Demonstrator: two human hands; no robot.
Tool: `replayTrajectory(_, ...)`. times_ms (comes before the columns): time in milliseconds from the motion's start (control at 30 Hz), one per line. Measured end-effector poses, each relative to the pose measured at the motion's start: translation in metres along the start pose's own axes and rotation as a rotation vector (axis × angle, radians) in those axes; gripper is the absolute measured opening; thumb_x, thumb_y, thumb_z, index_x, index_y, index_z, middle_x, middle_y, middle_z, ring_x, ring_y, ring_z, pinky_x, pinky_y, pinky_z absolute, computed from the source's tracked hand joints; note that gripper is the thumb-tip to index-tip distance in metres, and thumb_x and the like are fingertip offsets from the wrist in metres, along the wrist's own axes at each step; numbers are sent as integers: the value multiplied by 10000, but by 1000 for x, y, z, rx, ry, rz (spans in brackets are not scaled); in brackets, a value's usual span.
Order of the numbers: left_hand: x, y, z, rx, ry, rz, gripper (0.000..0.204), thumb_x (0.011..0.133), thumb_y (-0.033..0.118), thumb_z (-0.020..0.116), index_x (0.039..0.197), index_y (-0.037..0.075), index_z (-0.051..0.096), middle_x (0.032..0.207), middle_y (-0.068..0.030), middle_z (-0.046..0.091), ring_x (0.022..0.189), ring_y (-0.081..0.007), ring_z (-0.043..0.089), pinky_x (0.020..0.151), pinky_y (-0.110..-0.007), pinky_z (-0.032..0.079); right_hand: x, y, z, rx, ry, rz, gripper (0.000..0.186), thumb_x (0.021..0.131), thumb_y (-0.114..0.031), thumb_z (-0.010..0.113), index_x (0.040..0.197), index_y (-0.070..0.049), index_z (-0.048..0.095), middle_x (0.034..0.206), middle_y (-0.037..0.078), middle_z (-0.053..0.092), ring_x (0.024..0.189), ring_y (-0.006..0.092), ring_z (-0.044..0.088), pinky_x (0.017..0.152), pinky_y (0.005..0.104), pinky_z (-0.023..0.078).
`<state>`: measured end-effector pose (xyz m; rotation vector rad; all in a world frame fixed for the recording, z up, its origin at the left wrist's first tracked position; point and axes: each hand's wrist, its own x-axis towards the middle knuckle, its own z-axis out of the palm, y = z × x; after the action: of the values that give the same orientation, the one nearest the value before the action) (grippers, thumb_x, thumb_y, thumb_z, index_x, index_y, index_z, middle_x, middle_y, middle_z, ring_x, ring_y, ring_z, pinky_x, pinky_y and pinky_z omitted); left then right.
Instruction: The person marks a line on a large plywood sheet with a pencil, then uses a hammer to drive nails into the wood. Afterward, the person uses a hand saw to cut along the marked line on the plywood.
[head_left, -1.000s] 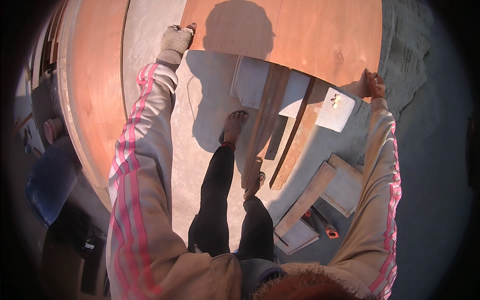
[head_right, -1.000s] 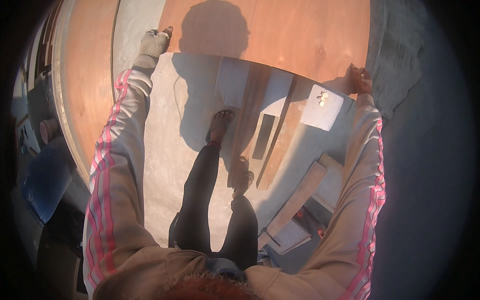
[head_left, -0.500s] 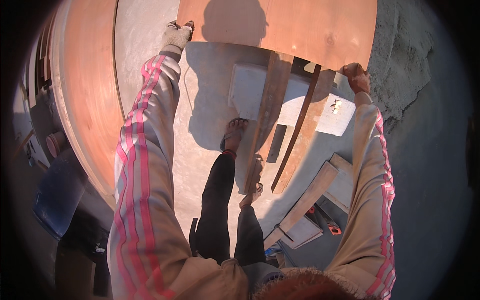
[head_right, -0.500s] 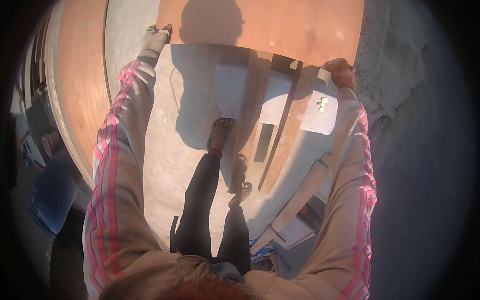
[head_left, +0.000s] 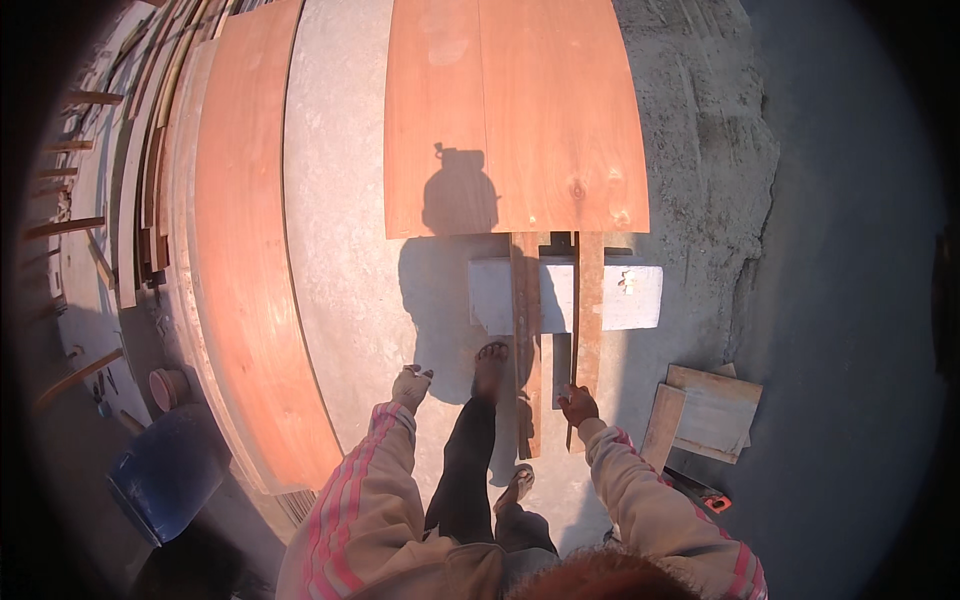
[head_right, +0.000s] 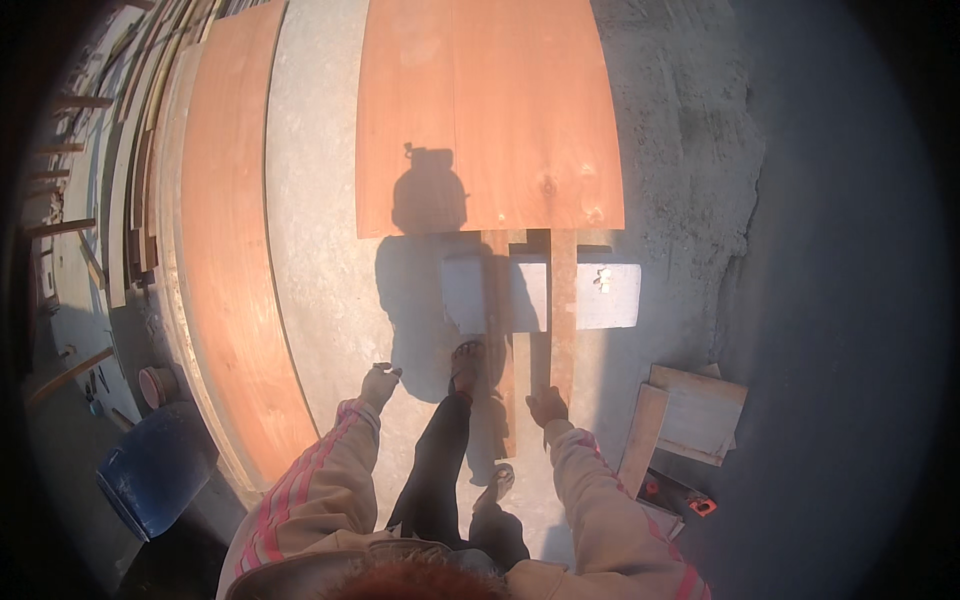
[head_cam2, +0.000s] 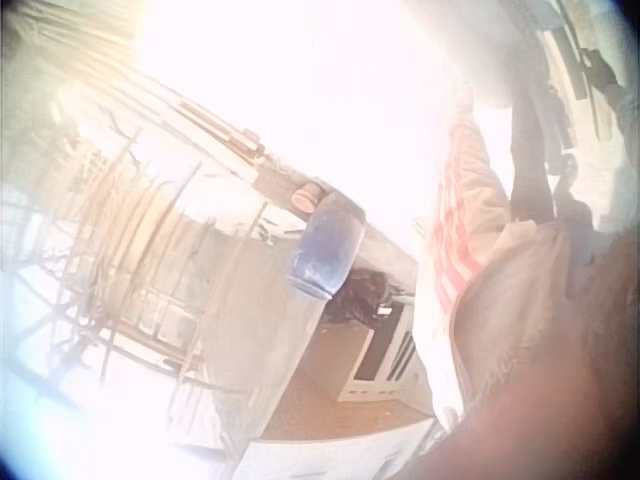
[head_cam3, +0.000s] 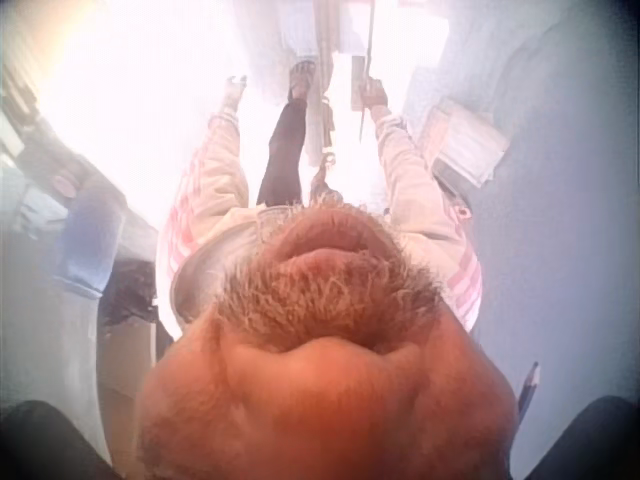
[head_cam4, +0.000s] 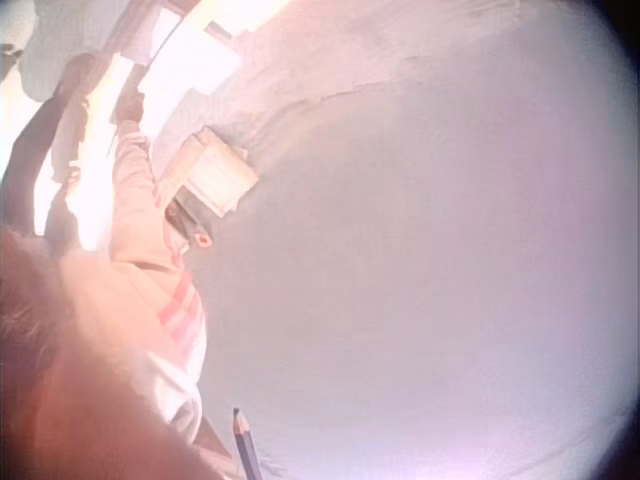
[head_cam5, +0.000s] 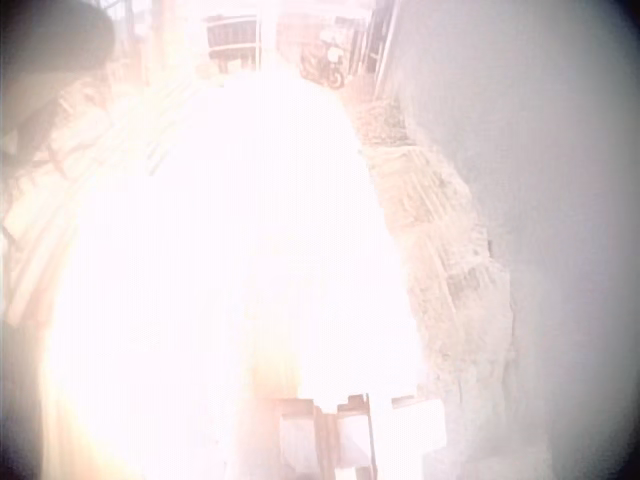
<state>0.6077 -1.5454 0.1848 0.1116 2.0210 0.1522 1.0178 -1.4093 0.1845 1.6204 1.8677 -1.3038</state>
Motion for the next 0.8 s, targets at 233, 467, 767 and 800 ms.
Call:
replayTrajectory(233,-107,11,54,152,-268,284,413,912,227,712,1262,9,680,1149,-170,728,1002,-251,723,783,-362,594,-223,78,74,263,-597,266,441,927,-367,768,1240,-66,693,961,117,751,680,190,737,595,341,570)
replayTrajectory(467,-232,61,-5,-51,-215,556,298,894,71,606,1169,3,698,1074,-131,716,861,-228,703,614,-339,591,-264,73,-45,803,271,105,334,947,-212,680,1215,-12,673,877,142,723,698,237,720,603,387,607)
replayTrajectory(767,-349,-125,-4,62,-244,676,282,907,133,645,1147,5,720,972,-123,709,840,-230,701,618,-342,573,-467,193,17,975,593,55,305,930,-233,710,1152,-26,679,747,47,616,593,152,601,528,323,541)
replayTrajectory(800,-364,-124,60,125,-411,695,289,909,138,650,1156,6,722,979,-125,710,850,-236,704,632,-344,575,-530,294,22,1161,618,133,269,936,-255,703,1124,-63,698,717,64,619,560,161,614,490,323,501)
